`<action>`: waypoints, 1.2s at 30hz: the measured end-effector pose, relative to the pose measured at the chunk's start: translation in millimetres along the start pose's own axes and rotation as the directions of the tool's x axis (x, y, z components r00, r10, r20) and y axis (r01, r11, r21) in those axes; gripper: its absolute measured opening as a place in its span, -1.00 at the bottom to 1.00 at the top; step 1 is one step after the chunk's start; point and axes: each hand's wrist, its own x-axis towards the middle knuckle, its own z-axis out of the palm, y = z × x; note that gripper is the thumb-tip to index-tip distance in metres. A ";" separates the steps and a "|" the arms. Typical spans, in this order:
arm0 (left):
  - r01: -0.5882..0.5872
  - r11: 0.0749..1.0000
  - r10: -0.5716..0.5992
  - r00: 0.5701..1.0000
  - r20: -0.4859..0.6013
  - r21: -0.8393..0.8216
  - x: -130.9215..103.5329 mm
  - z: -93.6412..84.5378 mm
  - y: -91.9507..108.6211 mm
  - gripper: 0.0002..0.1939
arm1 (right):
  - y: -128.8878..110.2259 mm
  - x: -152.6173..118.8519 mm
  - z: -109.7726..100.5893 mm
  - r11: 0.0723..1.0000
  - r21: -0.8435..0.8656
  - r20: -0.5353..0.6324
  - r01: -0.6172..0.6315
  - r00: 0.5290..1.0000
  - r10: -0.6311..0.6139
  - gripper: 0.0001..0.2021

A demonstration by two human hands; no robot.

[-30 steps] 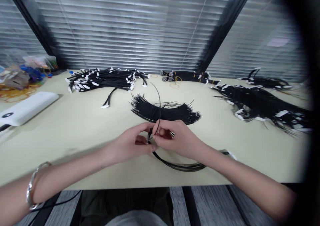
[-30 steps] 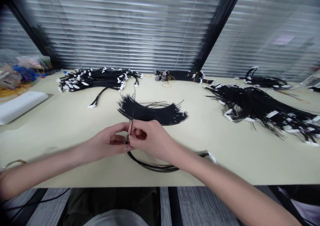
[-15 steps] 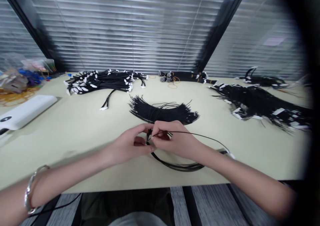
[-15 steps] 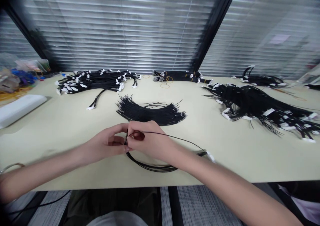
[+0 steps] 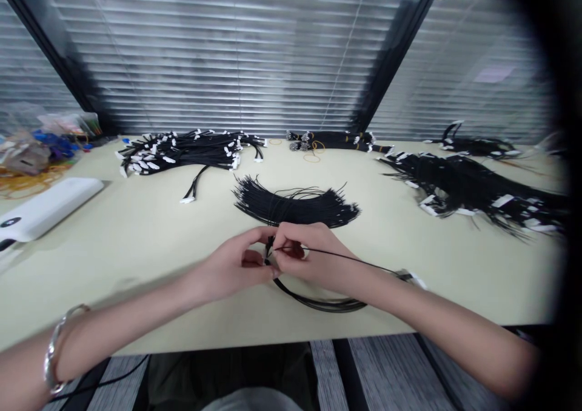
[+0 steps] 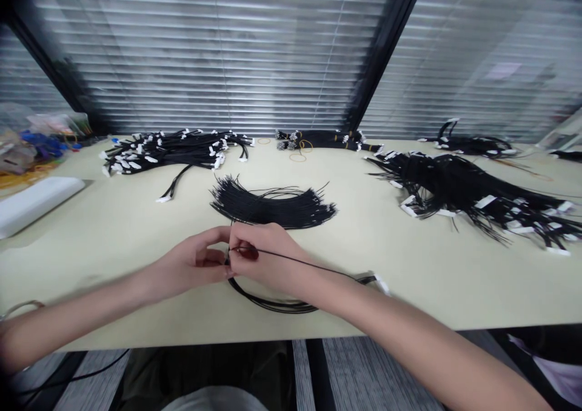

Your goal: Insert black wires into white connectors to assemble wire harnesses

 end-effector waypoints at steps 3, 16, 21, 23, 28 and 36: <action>0.006 1.000 -0.006 1.000 0.001 -0.010 0.4 -0.4 0.6 -0.54 | -0.3 -0.2 -0.7 1.000 0.009 0.012 0.009 1.000 -0.009 -0.89; -0.008 1.000 0.008 1.000 -0.001 -0.011 -0.2 -0.1 -0.6 -0.52 | 0.2 0.7 -0.9 0.998 -0.049 0.044 0.030 0.999 -0.028 -0.88; 0.008 1.000 -0.008 1.000 -0.007 -0.021 0.6 -0.4 -1.8 -0.50 | 1.2 1.4 1.3 0.989 -0.122 0.025 0.085 0.996 -0.083 -0.87; 0.018 1.000 -0.019 1.000 -0.014 -0.025 0.7 -0.1 -0.7 -0.50 | 2.1 1.7 2.3 0.987 -0.124 0.024 0.097 0.995 -0.095 -0.87; 0.040 0.999 -0.041 0.999 -0.027 -0.031 0.9 0.8 1.1 -0.49 | 4.4 2.9 4.5 0.986 -0.116 0.013 0.118 0.993 -0.117 -0.86; 0.032 0.998 -0.032 0.999 -0.010 -0.046 -0.4 0.6 2.9 -0.52 | 7.0 2.0 5.7 0.995 -0.083 0.013 0.063 0.998 -0.062 -0.87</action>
